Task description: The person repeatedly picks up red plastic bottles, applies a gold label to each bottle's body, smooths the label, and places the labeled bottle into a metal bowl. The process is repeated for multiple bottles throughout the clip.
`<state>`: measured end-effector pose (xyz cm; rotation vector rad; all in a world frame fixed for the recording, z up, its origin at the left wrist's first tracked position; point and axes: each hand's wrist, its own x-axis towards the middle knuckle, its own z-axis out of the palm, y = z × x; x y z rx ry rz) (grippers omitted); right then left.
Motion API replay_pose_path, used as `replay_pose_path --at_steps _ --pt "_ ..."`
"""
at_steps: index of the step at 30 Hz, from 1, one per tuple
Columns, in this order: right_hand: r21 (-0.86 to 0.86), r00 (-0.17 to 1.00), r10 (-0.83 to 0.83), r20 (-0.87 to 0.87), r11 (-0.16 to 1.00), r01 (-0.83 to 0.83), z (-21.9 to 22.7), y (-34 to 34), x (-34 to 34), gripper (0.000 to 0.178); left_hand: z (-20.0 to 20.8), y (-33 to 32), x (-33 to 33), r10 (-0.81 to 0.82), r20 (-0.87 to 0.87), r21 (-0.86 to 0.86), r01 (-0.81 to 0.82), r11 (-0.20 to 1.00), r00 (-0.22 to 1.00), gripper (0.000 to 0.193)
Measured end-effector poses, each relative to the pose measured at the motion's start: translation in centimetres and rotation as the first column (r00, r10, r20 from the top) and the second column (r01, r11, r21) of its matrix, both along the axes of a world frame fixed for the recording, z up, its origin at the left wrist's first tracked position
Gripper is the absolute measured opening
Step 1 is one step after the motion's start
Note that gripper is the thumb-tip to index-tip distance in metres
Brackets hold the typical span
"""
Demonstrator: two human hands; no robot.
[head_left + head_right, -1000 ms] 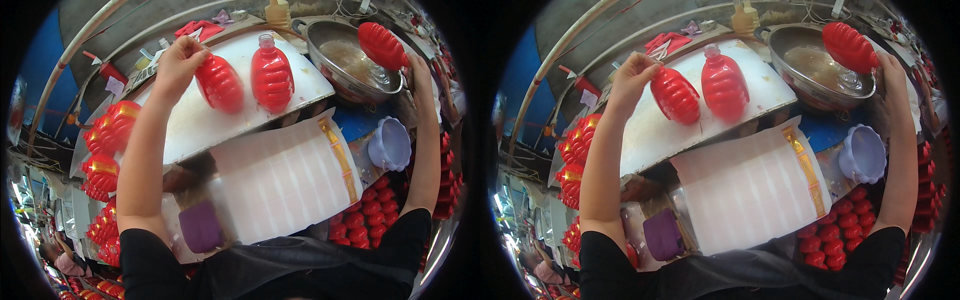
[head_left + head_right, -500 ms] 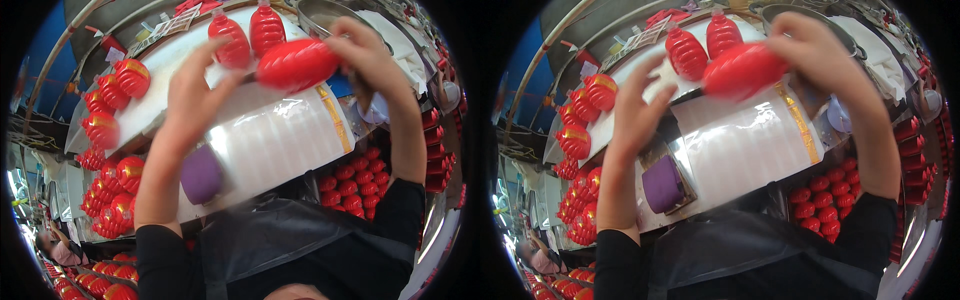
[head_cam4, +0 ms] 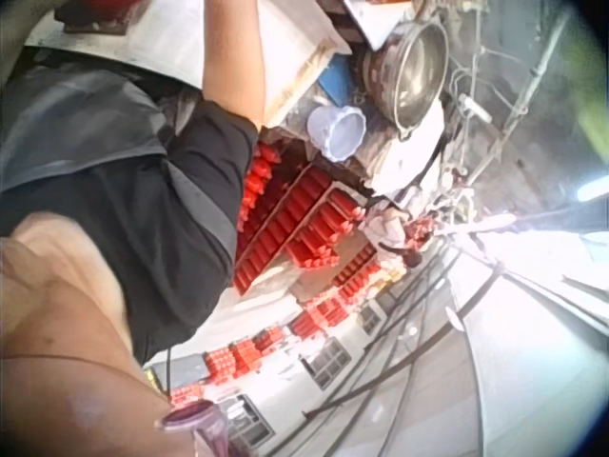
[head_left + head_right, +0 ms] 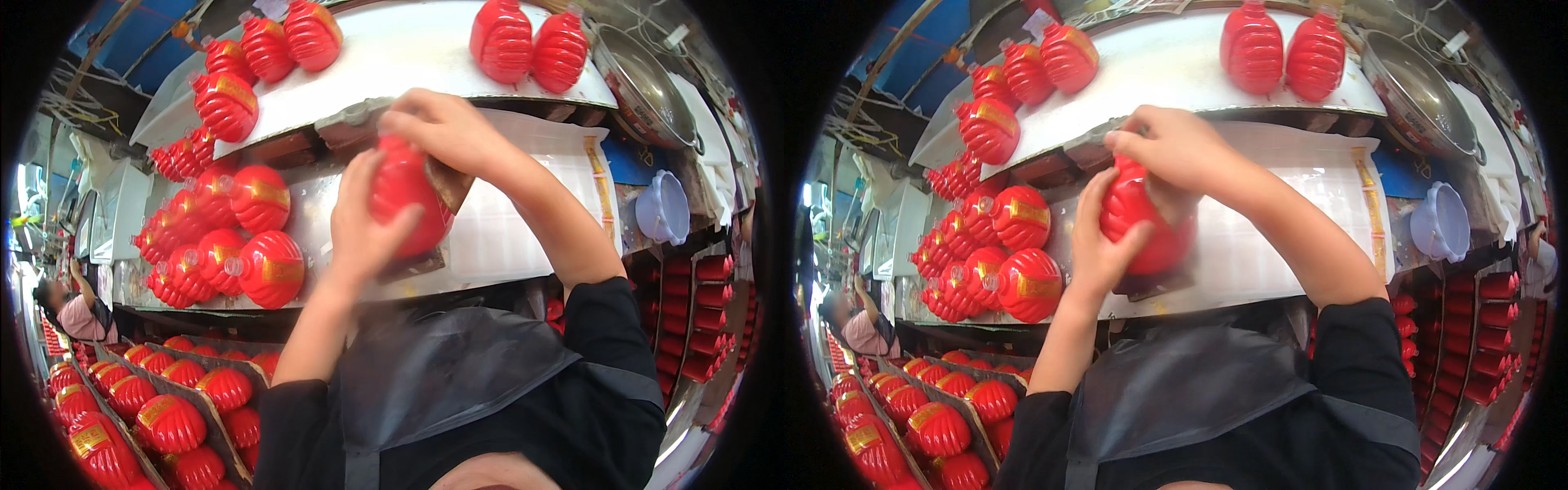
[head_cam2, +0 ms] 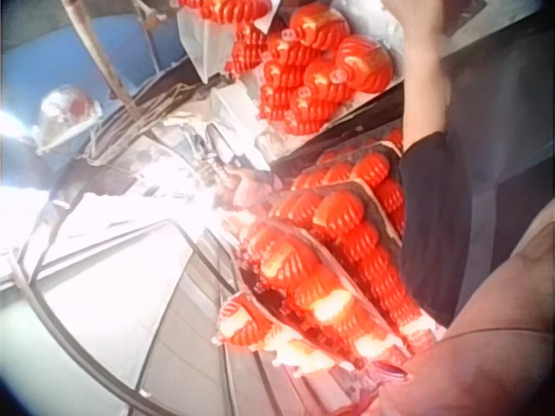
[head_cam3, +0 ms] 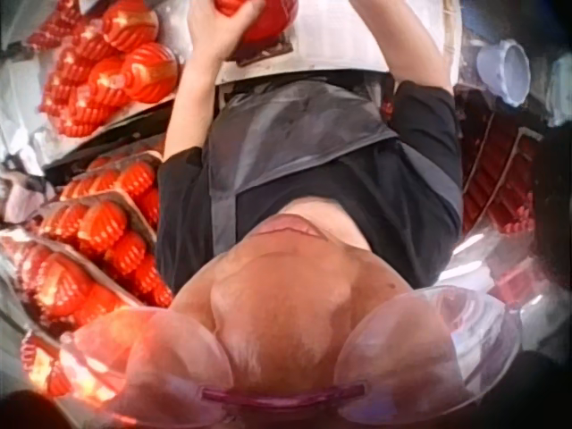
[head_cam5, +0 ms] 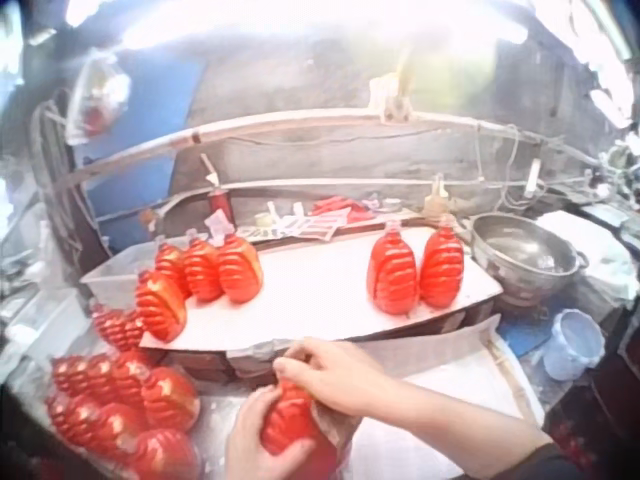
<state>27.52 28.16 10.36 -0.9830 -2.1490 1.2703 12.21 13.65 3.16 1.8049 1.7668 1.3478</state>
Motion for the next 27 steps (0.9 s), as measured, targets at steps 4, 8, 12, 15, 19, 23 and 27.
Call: replay_pose_path --at_steps 4,8,12,15,19,23,27 --pt "0.054 0.978 -0.113 0.177 0.993 0.105 -3.4 -1.5 2.8 0.069 -1.2 1.6 -2.2 0.033 0.74 -0.179 0.15 0.972 0.672 0.07" --pt "-0.253 0.996 0.054 0.066 0.967 -0.036 -7.6 -4.9 3.2 0.091 -2.0 1.8 -3.0 -0.001 0.825 -0.126 0.186 0.974 0.565 0.07" --pt "-0.341 0.977 -0.094 -0.192 0.94 0.023 -10.4 -6.4 1.7 0.096 -2.8 1.3 -4.2 -0.01 0.779 -0.114 0.157 0.981 0.627 0.075" --pt "-0.385 0.952 -0.11 -0.286 0.923 -0.009 -11.3 -6.4 1.3 0.094 -3.6 2.0 -4.7 0.023 0.759 -0.06 0.034 0.998 0.651 0.078" --pt "-0.426 0.957 -0.094 -0.274 0.904 -0.034 -11.6 -6.1 1.6 0.095 -3.0 4.4 -7.8 0.063 0.732 -0.093 0.008 0.996 0.678 0.068" --pt "-0.428 0.938 -0.111 -0.327 0.903 -0.042 -11.3 -6.5 1.8 0.099 -2.8 5.2 -7.3 0.049 0.769 -0.159 0.116 0.98 0.637 0.075" --pt "-0.519 0.909 -0.205 -0.364 0.855 -0.015 -10.5 -7.4 2.1 0.1 -3.2 4.8 -5.3 -0.145 0.802 0.008 0.233 0.972 0.579 0.073"
